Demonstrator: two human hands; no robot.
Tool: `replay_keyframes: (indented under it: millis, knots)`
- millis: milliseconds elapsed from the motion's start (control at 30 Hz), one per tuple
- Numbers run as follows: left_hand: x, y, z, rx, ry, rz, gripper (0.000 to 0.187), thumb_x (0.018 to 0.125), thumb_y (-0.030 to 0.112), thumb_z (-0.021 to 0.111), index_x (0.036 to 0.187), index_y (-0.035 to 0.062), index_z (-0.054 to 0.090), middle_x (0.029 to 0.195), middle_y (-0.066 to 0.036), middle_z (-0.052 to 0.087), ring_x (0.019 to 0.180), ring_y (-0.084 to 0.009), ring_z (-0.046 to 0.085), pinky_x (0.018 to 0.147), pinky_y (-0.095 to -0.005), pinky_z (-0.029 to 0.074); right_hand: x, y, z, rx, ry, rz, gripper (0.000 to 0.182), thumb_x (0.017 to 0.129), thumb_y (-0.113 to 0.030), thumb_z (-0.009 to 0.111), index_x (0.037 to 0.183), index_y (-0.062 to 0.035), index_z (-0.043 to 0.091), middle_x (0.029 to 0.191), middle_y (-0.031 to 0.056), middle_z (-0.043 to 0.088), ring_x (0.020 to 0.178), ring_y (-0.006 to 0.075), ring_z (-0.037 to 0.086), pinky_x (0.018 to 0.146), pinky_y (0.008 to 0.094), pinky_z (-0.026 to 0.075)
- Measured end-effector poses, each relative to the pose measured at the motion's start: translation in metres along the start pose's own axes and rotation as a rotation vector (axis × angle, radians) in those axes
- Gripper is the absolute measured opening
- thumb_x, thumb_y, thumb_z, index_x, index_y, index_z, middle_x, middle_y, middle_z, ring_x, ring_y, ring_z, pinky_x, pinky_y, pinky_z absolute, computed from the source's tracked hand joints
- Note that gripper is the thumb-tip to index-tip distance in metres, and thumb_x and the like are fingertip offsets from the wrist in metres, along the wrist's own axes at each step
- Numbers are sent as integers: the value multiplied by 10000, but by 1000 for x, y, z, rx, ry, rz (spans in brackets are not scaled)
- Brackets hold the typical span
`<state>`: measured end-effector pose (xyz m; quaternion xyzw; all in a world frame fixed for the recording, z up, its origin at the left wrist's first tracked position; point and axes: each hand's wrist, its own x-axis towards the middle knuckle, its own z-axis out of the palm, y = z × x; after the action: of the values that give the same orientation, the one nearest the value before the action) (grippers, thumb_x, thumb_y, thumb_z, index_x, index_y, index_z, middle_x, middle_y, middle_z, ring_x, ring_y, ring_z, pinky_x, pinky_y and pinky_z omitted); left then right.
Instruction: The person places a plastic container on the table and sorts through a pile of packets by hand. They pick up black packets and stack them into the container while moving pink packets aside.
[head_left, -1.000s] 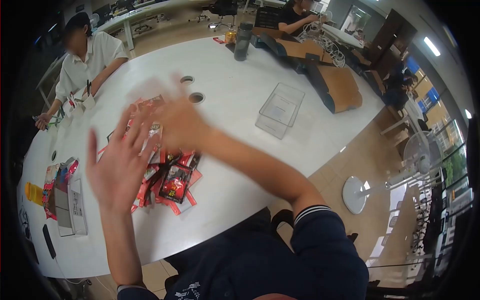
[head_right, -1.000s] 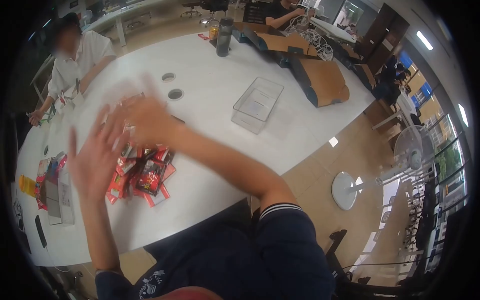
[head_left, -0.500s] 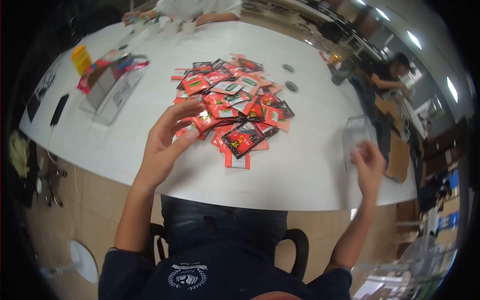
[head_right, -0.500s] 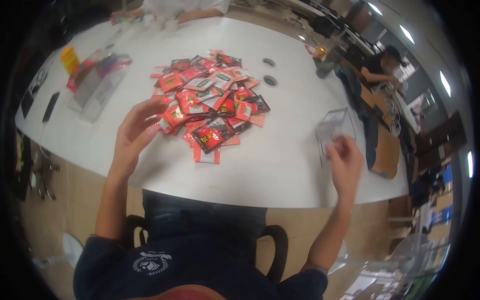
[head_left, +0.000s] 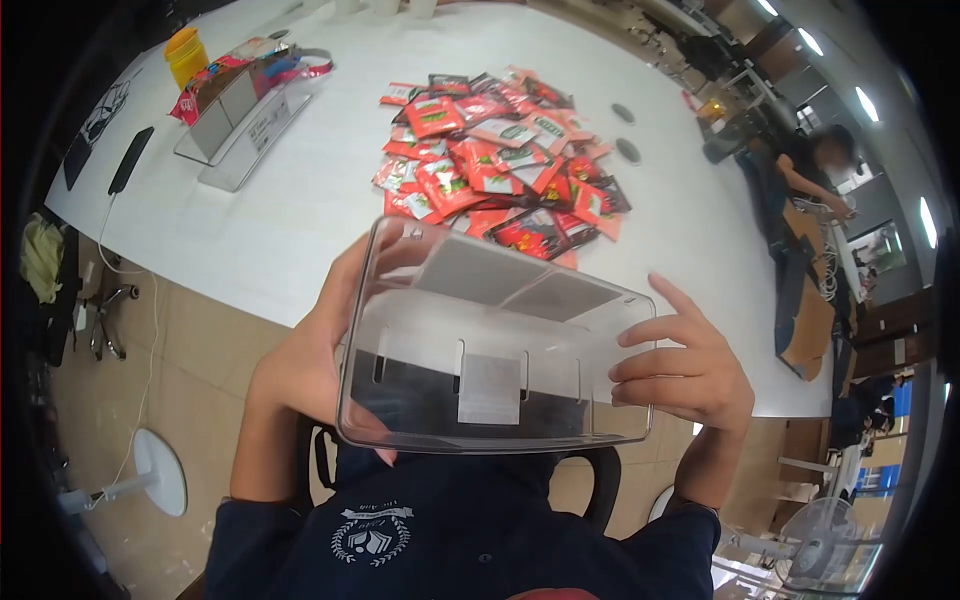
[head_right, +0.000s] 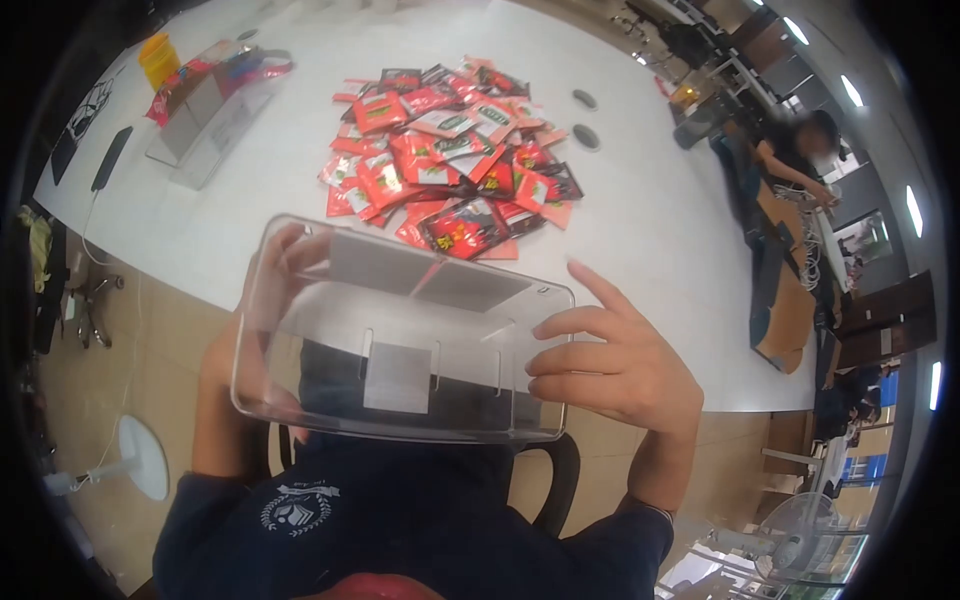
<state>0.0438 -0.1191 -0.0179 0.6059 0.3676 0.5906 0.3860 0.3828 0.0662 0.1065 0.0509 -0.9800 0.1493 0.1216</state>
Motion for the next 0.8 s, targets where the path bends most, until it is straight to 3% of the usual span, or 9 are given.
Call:
replay_keyframes:
  millis: [133,300,400,500,633,800]
  knots:
    - [-36,22,-3,436,-74,-197,1607,416,475,1080,1664,-30,202,1648,-225,365,1540,-399,342,1253,-501,284,-4,6,35,102,-47,-6,166,763,-140,735,911,-70,762,984,37,732,1054,274,692,1165,594,461]
    - [-41,15,-4,710,-145,-285,1426,545,487,1018,1645,-6,254,1668,-227,339,1524,-449,315,1279,-595,187,-3,4,60,8,-109,31,212,718,-125,751,918,-59,775,999,41,745,1054,287,700,1077,534,550]
    - [-25,15,-11,886,-217,-326,1509,517,496,1028,1674,-1,196,1684,-225,305,1562,-461,250,1276,-596,173,-2,16,59,-5,-116,39,225,777,-129,687,989,-58,717,1092,54,682,1173,272,645,1121,509,498]
    - [-8,6,-19,942,-199,-307,1451,555,494,1004,1667,-5,217,1674,-214,322,1562,-446,253,1286,-580,164,2,37,59,-57,-68,79,214,798,-119,688,1002,-70,732,1114,38,699,1226,259,645,1153,508,474]
    - [19,-8,-21,977,-109,-286,1375,583,492,985,1646,-4,270,1634,-217,353,1533,-443,276,1272,-562,211,2,66,60,-179,-27,113,248,843,-107,692,1081,-109,759,1187,16,740,1346,240,614,1206,511,424]
    - [37,-20,-26,971,-55,-240,1346,569,483,990,1635,12,316,1597,-220,373,1496,-457,297,1234,-564,279,0,84,65,-206,57,160,266,891,-110,700,1146,-147,768,1266,4,737,1360,227,608,1207,517,415]
